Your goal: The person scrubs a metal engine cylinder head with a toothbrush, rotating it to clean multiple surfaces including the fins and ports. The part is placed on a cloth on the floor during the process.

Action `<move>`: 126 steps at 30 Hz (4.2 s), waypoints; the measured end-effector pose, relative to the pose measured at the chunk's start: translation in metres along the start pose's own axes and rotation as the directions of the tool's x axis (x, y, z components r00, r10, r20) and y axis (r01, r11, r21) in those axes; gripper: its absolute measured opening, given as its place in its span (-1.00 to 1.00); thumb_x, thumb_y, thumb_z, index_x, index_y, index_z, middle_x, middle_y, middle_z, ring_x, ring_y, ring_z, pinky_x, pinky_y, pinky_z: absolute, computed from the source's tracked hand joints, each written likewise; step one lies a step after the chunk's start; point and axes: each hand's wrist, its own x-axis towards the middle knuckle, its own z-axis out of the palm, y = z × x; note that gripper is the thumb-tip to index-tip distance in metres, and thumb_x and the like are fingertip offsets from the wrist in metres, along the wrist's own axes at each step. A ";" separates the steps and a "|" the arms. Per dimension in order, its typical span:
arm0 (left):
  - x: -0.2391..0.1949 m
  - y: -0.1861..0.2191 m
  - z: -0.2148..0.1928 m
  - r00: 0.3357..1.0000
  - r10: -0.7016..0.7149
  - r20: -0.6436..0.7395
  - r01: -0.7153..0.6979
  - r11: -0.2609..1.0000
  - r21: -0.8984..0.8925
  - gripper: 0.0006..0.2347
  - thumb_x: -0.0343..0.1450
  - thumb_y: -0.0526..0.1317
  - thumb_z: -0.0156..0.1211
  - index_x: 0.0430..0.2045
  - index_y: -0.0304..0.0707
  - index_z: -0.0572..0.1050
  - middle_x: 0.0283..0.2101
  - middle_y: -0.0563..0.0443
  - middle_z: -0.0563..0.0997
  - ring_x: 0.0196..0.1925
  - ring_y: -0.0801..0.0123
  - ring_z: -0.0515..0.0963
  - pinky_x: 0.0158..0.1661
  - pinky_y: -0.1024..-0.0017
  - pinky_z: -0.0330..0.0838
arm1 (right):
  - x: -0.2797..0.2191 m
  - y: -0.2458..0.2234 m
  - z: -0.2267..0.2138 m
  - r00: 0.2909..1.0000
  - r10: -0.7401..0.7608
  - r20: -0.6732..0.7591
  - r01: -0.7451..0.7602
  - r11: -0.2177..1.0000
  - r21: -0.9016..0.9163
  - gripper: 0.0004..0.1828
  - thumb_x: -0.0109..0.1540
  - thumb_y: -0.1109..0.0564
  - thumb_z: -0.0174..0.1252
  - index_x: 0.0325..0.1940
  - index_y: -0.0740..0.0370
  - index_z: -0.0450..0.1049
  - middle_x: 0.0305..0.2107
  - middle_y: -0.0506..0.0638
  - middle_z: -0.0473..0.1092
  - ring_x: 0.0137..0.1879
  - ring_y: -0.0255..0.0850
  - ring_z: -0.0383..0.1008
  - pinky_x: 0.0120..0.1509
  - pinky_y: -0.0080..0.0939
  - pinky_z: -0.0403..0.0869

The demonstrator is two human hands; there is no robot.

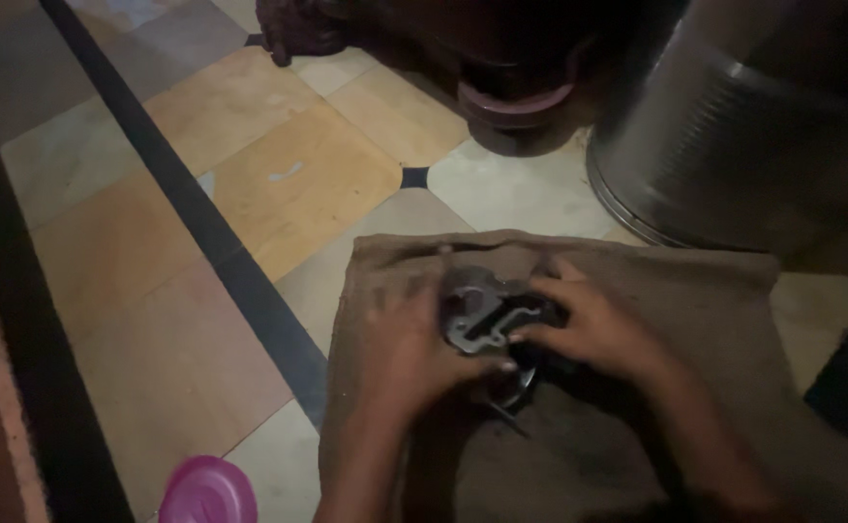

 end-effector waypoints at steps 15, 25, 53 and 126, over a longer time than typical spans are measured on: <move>0.034 -0.061 0.131 0.964 -0.262 0.054 0.113 0.214 -0.970 -0.35 0.27 -0.07 0.38 0.24 -0.36 0.33 0.12 -0.21 0.60 0.13 0.06 0.61 0.09 0.19 0.51 | 0.043 0.079 0.081 0.833 -0.244 -0.496 0.290 0.957 0.016 -0.46 0.28 0.07 0.29 0.26 0.41 0.38 0.28 0.44 0.18 0.35 0.29 0.21 0.32 0.14 0.23; 0.031 -0.071 0.133 0.861 -0.401 0.311 0.402 0.163 -0.901 -0.26 0.16 -0.39 0.36 0.30 -0.22 0.16 0.04 -0.31 0.59 -0.04 -0.11 0.67 -0.01 -0.04 0.60 | 0.018 0.082 0.068 0.836 -0.211 -0.506 0.370 0.899 0.236 -0.64 0.25 0.11 0.22 0.11 0.27 0.49 0.16 0.22 0.32 0.31 0.09 0.34 0.38 -0.01 0.31; -0.014 0.030 0.079 0.886 -0.228 -0.404 -0.015 0.857 -0.516 0.05 -0.01 -0.08 0.67 0.38 -0.25 0.08 0.19 -0.42 0.42 0.19 -0.22 0.49 0.09 0.03 0.42 | -0.029 0.156 0.103 0.914 0.185 -0.361 0.076 0.796 0.601 -0.44 0.27 0.04 0.12 0.34 0.24 0.31 0.11 0.13 0.42 0.17 0.00 0.46 0.15 0.06 0.45; -0.006 0.012 0.061 0.917 -0.032 -0.399 -0.033 0.987 -0.154 0.03 0.03 0.05 0.55 0.42 0.13 0.00 0.00 -0.37 0.46 0.05 -0.31 0.48 -0.03 -0.08 0.42 | -0.058 0.122 0.085 0.733 0.352 -0.582 0.021 0.844 0.537 -0.62 0.48 0.01 0.07 0.01 0.44 0.57 -0.35 0.34 0.51 -0.28 0.02 0.44 -0.17 -0.01 0.42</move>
